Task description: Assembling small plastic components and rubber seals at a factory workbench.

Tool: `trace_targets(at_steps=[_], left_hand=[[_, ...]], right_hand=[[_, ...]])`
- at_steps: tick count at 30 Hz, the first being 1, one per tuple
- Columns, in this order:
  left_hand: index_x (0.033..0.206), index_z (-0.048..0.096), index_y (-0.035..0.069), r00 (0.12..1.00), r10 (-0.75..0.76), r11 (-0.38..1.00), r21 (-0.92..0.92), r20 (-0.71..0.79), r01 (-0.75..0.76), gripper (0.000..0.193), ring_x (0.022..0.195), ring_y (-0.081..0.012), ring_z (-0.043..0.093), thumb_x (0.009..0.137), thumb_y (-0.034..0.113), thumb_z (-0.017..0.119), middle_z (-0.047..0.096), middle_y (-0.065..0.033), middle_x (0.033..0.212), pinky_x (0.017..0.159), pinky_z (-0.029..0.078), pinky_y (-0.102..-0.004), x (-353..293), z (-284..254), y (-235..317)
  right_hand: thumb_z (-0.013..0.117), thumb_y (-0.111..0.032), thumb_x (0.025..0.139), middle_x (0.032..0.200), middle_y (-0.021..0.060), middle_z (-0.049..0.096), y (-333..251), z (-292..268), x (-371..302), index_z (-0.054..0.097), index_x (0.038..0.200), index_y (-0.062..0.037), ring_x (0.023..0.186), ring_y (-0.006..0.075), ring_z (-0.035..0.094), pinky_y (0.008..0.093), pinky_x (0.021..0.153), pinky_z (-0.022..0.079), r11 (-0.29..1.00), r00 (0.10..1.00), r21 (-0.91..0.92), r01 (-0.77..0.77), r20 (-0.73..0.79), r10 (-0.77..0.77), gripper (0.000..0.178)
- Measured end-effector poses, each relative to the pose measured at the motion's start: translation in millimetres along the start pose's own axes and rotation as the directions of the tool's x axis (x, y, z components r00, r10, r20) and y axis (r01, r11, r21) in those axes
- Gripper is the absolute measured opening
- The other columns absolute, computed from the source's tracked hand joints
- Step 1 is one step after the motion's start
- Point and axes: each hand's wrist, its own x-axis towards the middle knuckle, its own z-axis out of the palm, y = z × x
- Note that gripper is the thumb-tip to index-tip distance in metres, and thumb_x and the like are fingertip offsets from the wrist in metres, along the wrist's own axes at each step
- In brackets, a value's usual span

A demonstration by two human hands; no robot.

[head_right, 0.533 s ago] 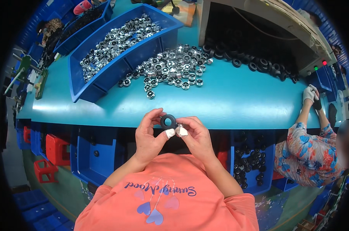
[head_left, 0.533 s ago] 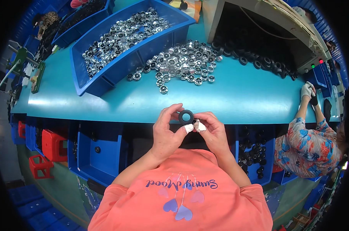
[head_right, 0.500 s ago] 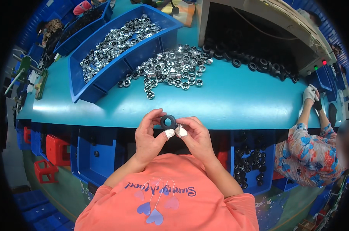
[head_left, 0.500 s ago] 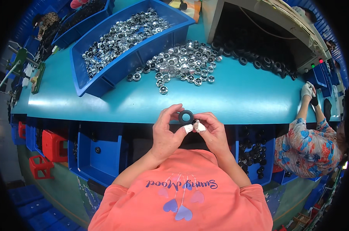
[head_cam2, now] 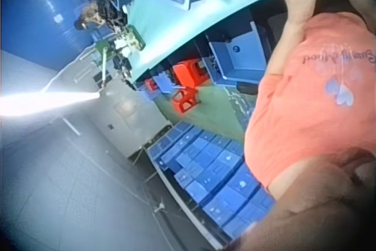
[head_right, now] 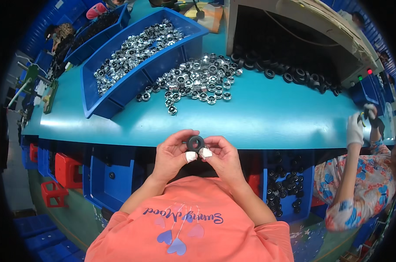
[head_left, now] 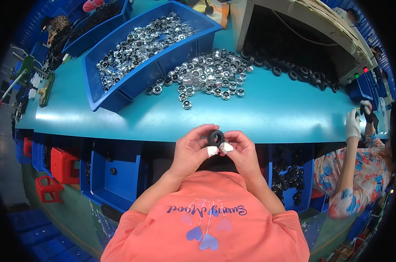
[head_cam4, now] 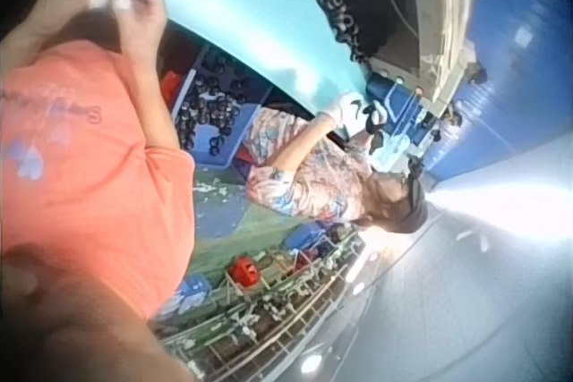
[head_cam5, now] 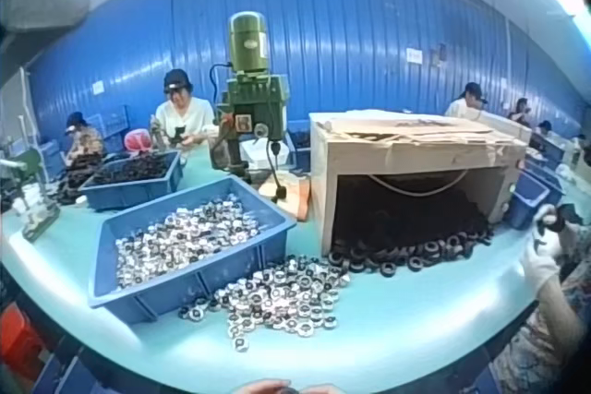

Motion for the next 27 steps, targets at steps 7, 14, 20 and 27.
trace_targets(at_steps=[7, 14, 20, 27], left_hand=[[0.143, 0.062, -0.002, 0.984, -0.154, 0.983, -0.082, 0.09, 0.162, 0.061, 0.123, -0.0199, 0.067, 0.087, 0.004, 0.085, 0.067, -0.0169, 0.14, 0.105, 0.056, -0.0351, 5.5, -11.9, 9.4], [0.153, 0.055, 0.004, 0.982, -0.134, 0.953, -0.253, 0.131, 0.164, 0.062, 0.126, -0.0267, 0.067, 0.095, 0.013, 0.078, 0.063, -0.0192, 0.145, 0.107, 0.057, -0.0387, 6.2, -20.5, -3.1], [0.156, 0.05, 0.005, 0.974, -0.166, 0.912, -0.353, 0.151, 0.21, 0.064, 0.132, -0.0326, 0.064, 0.097, 0.009, 0.075, 0.055, -0.0212, 0.152, 0.108, 0.058, -0.0417, 6.3, -28.1, -4.8], [0.159, 0.041, -0.001, 0.978, -0.108, 0.872, -0.454, 0.181, 0.181, 0.065, 0.133, -0.036, 0.062, 0.103, 0.016, 0.068, 0.049, -0.0272, 0.156, 0.113, 0.054, -0.0454, 7.4, -30.9, -5.6]], right_hand=[[0.078, 0.002, 0.093, 0.109, 0.0069, 0.07, -3.8, 9.7, -7.6, 0.063, 0.121, -0.0002, 0.098, 0.0124, 0.069, 0.0276, 0.086, 0.059, 1.0, 0.999, 0.02, 0.009, -0.032, -0.008, 0.032], [0.078, 0.003, 0.092, 0.11, 0.0062, 0.07, -5.5, 11.6, -8.6, 0.065, 0.119, -0.001, 0.102, 0.0121, 0.068, 0.0273, 0.092, 0.058, 0.999, 0.998, 0.047, 0.019, -0.052, -0.016, 0.03], [0.077, 0.008, 0.091, 0.116, 0.0054, 0.067, -5.6, 6.0, -8.2, 0.066, 0.123, -0.0005, 0.11, 0.013, 0.067, 0.0289, 0.097, 0.057, 0.989, 0.99, 0.041, 0.139, -0.039, -0.137, 0.035], [0.073, 0.013, 0.088, 0.123, 0.0053, 0.062, -6.5, 3.8, -5.5, 0.065, 0.129, 0.0015, 0.108, 0.0129, 0.065, 0.0286, 0.097, 0.057, 0.988, 0.988, 0.002, 0.155, 0.01, -0.155, 0.043]])
